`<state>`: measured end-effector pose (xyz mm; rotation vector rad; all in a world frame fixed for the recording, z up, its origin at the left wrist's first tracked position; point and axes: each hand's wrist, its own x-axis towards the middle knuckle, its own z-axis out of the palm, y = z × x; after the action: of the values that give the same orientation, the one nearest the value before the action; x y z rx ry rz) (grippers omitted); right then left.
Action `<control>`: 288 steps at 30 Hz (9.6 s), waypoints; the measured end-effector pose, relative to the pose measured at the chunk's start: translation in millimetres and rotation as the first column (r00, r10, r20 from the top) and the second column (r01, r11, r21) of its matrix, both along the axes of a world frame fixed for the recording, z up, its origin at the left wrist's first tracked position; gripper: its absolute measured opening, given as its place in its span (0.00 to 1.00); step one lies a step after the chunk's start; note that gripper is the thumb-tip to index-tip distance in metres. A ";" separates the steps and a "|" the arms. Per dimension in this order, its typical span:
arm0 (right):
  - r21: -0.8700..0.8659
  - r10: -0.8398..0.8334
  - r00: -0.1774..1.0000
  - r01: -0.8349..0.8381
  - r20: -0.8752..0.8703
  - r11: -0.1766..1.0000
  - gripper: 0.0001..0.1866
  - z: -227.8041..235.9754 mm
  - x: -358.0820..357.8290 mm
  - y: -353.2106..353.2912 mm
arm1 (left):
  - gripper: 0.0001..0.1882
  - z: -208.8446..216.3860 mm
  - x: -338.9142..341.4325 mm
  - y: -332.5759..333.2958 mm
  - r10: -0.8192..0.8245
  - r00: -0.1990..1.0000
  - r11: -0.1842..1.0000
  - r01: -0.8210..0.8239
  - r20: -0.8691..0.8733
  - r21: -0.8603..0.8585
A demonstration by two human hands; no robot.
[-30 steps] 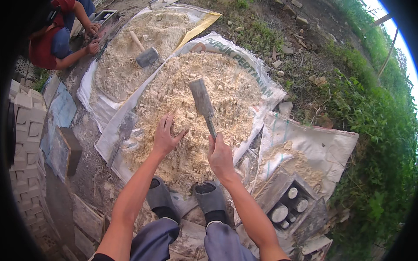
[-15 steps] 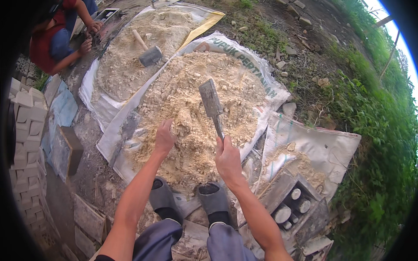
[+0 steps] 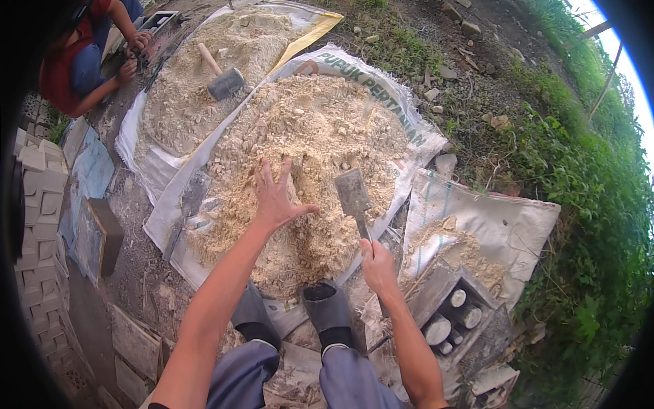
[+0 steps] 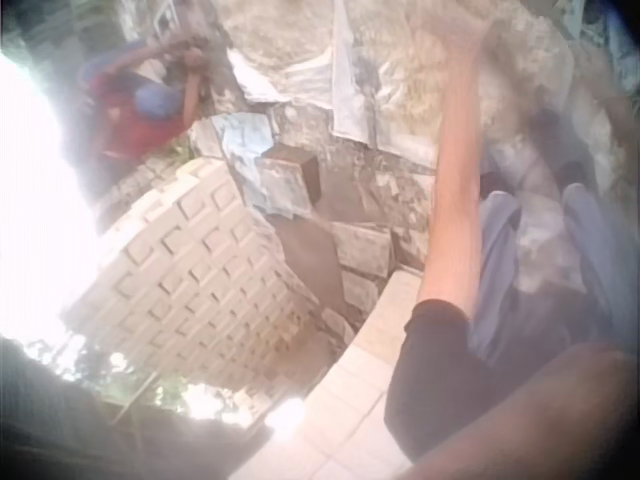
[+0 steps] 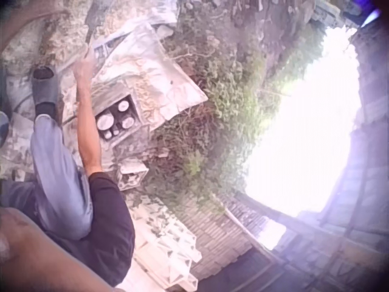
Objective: The person uses a trowel and their hands to mix a pile of light-colored granular material on a white tarp. They repeatedly scoop and turn the material to blend it. Another person is visible in the background working with a mold.
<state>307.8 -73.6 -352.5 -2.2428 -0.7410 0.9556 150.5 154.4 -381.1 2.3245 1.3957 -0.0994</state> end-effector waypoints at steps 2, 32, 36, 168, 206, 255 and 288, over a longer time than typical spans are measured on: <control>-0.017 -0.138 0.982 0.137 -0.128 0.990 0.21 12.1 9.9 11.4 | 0.68 -5.4 4.4 0.1 0.018 0.998 1.000 -0.017 -0.064 0.016; 0.158 0.279 0.952 -0.298 0.128 0.941 0.14 9.7 -8.0 76.1 | 0.27 -7.7 -54.8 -42.7 -0.112 0.848 0.987 0.033 0.518 0.159; 0.321 0.158 0.977 -0.106 -0.140 0.941 0.20 27.6 -16.9 111.7 | 0.27 -11.7 -45.5 -46.1 -0.116 0.858 0.973 -0.004 0.501 0.232; 0.105 0.195 0.968 -0.212 0.156 0.972 0.17 32.4 -55.6 54.0 | 0.05 -9.2 -40.9 -20.3 -0.237 0.881 0.940 0.101 0.409 0.327; 0.119 0.176 0.960 -0.205 0.218 0.972 0.14 7.4 -55.2 52.2 | 0.31 -38.7 -80.3 -21.5 0.209 0.791 0.971 -0.237 0.575 -0.027; 0.078 0.154 0.977 -0.167 0.147 0.983 0.16 31.8 -47.9 58.0 | 0.26 -14.2 -37.5 -6.1 -0.160 0.772 0.979 0.044 0.615 0.200; -0.043 0.361 0.920 -0.359 0.152 0.932 0.17 -23.6 -41.8 35.9 | 0.23 -12.3 -59.7 118.5 -0.185 0.958 0.912 0.084 0.221 0.401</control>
<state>266.0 -37.7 -376.1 -2.2556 -1.2563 0.9566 90.9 272.9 -393.4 2.6363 1.2077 0.4643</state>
